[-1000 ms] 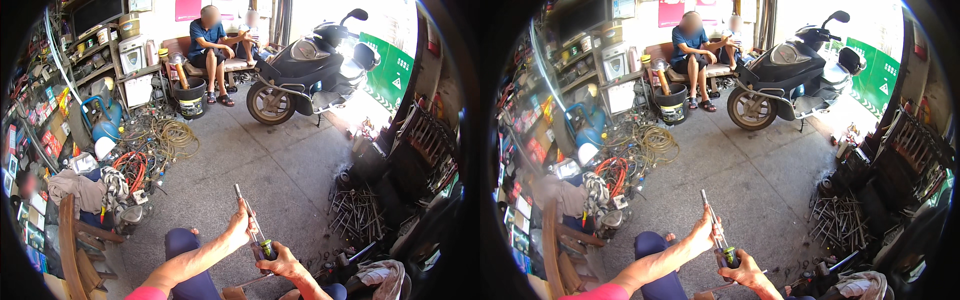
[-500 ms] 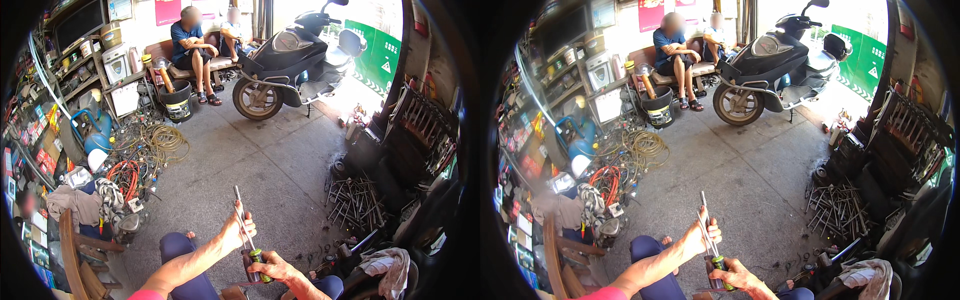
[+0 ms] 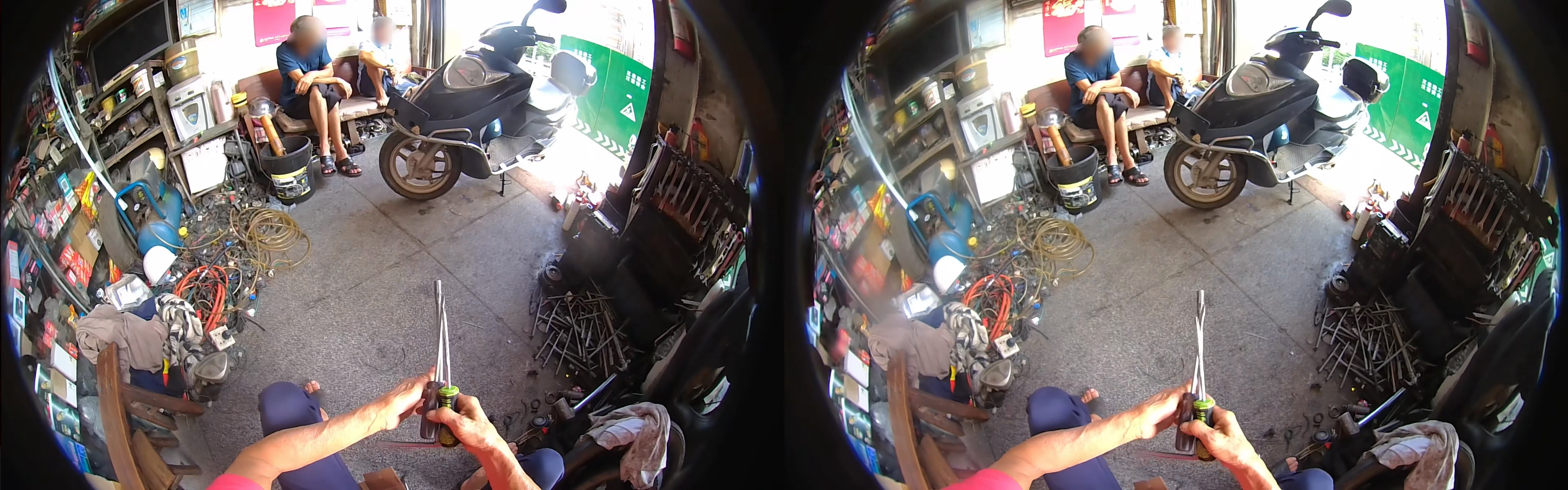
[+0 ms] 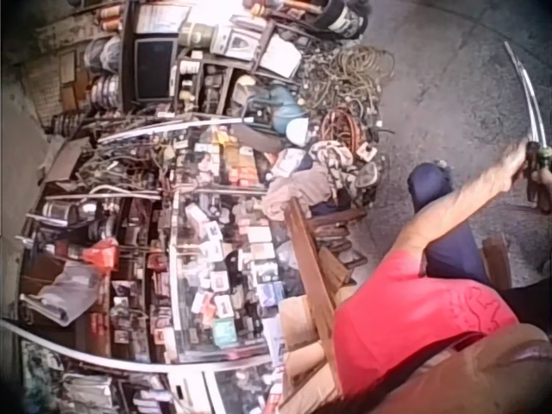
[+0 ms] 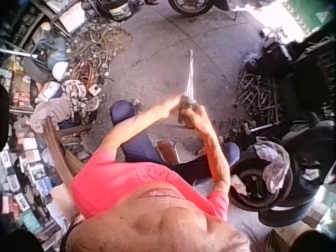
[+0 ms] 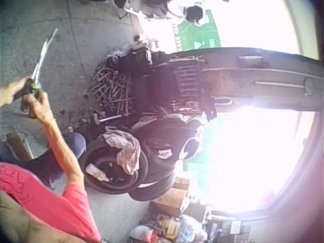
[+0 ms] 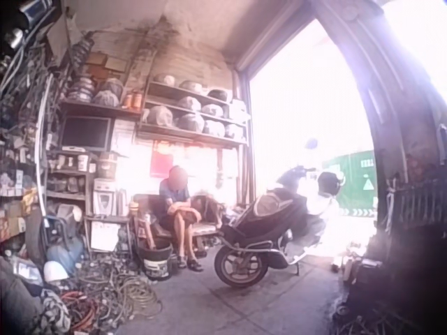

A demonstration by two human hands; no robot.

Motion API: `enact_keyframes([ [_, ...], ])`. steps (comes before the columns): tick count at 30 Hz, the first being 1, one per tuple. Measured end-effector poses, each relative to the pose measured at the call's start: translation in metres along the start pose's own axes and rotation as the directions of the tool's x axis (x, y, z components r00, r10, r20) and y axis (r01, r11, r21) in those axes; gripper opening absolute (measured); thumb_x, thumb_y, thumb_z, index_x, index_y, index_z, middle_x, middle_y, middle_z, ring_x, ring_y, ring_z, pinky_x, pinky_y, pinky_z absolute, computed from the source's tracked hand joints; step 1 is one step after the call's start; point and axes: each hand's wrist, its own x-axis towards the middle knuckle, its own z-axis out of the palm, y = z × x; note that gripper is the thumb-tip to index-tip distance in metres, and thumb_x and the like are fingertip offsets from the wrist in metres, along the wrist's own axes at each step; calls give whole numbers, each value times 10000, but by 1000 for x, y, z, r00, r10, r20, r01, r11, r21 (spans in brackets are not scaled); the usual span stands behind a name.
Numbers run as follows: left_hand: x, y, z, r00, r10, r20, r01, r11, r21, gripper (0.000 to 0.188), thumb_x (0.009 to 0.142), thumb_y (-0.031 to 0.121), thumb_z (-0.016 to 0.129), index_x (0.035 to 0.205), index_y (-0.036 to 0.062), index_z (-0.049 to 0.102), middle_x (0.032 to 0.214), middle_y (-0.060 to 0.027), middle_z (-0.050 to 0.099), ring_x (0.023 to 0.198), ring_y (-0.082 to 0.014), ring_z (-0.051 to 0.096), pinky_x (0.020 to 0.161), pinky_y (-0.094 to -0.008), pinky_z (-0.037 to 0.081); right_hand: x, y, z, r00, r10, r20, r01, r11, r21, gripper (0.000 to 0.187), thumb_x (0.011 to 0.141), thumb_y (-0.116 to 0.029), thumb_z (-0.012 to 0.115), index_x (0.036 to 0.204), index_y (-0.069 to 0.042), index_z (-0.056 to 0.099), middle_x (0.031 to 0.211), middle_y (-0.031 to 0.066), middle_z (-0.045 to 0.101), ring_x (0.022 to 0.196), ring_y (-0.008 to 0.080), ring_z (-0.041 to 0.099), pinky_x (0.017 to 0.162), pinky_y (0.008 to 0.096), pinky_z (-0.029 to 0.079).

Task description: The person sits on the floor of a workshop and assembles a long metal rod into a screwdriver handle. They insert the rod into the handle and then use a second tool to tighten or secure the connection. The person repeats this process with different metal rods and handles.

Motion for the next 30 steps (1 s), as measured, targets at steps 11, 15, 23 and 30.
enact_keyframes([
  [11, 8, -7, -13, 994, 5, -106, -29, 973, -230, 362, 980, 387, 478, 972, 49, 609, 947, -61, 663, 870, -164, 636, 736, -327, 519, 2, 6, -8, 997, -68, 33, 73, 984, -162, 266, 848, -148, 648, 1027, 35, 580, 827, 64, 633, 697, 106, 575, 598, 264, 464],
  [15, 2, 3, -14, 971, 53, -232, -90, 984, -151, 367, 978, 420, 469, 870, 89, 582, 798, -47, 632, 669, -130, 594, 535, -253, 462, -8, -7, -12, 972, -234, 2, 225, 933, -282, 294, 885, -141, 602, 1120, 21, 533, 840, 74, 670, 687, 104, 601, 565, 259, 476],
  [23, 1, -1, -10, 970, -101, -222, 73, 989, -130, 326, 973, 359, 510, 919, 51, 602, 747, -38, 607, 618, -122, 542, 518, -260, 418, -3, 7, -23, 882, -455, -126, 48, 353, -934, 320, 775, -159, 584, 1049, 2, 552, 792, 223, 654, 736, 394, 649, 703, 464, 513],
  [30, 5, 2, -10, 965, -94, -244, 44, 978, -204, 310, 987, 348, 478, 960, 64, 598, 763, -15, 605, 611, -107, 540, 508, -253, 412, -1, 11, -25, 933, -323, -159, -31, 368, -929, 296, 776, -219, 578, 989, -13, 561, 760, 229, 646, 746, 402, 646, 705, 485, 506],
])
